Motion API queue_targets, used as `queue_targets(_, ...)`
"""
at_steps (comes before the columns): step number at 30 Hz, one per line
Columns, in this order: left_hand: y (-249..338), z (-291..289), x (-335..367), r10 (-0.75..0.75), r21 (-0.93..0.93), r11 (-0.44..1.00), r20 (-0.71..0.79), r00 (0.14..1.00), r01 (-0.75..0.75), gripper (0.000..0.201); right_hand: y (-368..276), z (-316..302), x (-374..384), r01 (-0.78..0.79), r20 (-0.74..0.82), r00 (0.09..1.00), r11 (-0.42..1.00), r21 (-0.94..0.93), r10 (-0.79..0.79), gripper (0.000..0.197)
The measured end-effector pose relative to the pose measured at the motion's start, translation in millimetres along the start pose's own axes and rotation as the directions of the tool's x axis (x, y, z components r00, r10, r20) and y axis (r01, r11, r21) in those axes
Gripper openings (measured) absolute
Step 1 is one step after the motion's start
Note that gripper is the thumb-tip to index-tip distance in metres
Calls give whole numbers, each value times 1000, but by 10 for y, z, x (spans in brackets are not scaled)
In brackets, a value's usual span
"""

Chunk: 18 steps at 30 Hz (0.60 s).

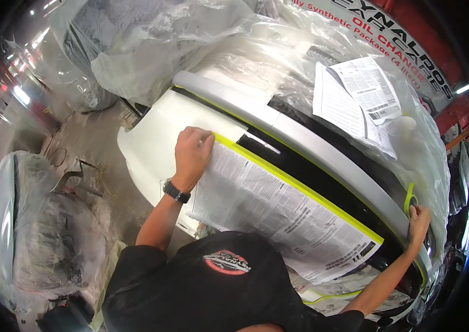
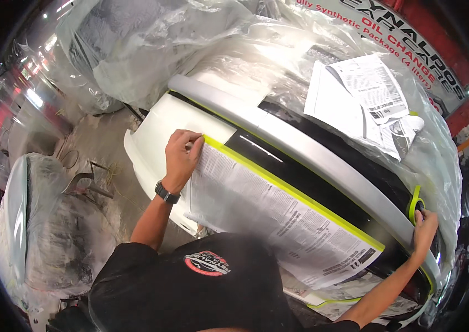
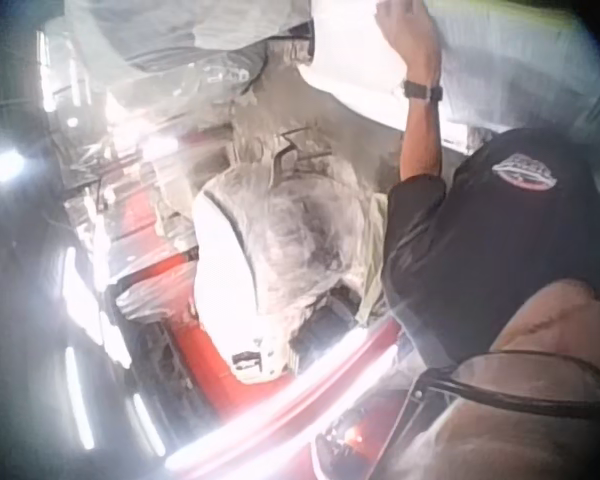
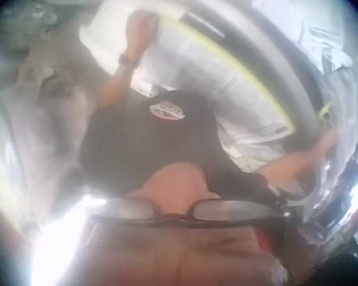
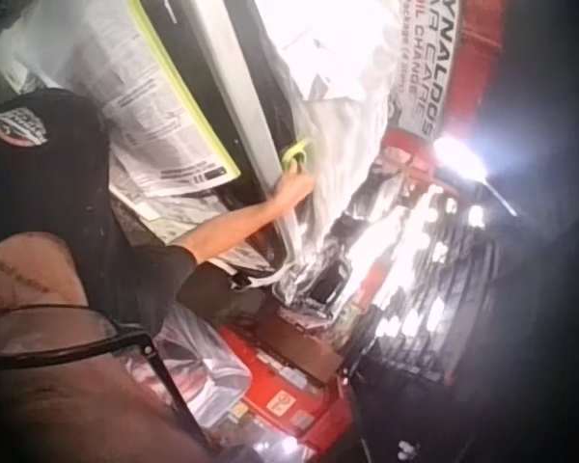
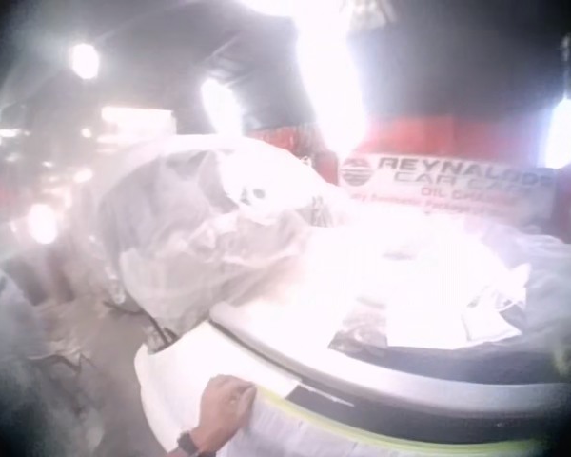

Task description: The person places sheets of newspaper over the white car bumper and uses green masking tape to secure them in place. They smooth the paper and tape along the edges to ensure a tight seal around the bumper's contours.

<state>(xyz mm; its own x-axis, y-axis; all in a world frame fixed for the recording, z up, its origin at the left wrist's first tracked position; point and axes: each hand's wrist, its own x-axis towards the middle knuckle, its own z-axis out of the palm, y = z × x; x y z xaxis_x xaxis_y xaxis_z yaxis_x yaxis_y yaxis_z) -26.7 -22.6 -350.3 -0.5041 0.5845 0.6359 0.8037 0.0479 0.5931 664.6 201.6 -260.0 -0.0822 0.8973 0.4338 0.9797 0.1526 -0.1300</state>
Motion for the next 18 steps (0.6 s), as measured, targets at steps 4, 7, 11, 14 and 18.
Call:
queue_targets(4, -32, 42, 41, -48, -50, 998, 26, 999, 49, 6, -577, -175, -118, 51, -50, 997, 997, -54, -54, 27)
queue_targets(7, -72, 23, 23, -50, -34, 998, 42, 998, 51, 6, -1133, -351, -100, 182, -71, 982, 977, 114, -174, 25)
queue_targets(11, 109, -113, -50, -190, -162, 968, 40, 981, 194, 10, -1831, -543, -257, 258, -25, 965, 939, 226, -260, 28)
queue_targets(14, 232, -272, -146, -225, -286, 934, -2, 974, 215, 12, -2217, -496, -517, 381, -99, 923, 855, 351, -371, 37)
queue_targets(18, 271, -522, -236, -73, -392, 917, 7, 997, 70, 11, -2711, -585, -789, 504, 88, 783, 710, 492, -616, 60)
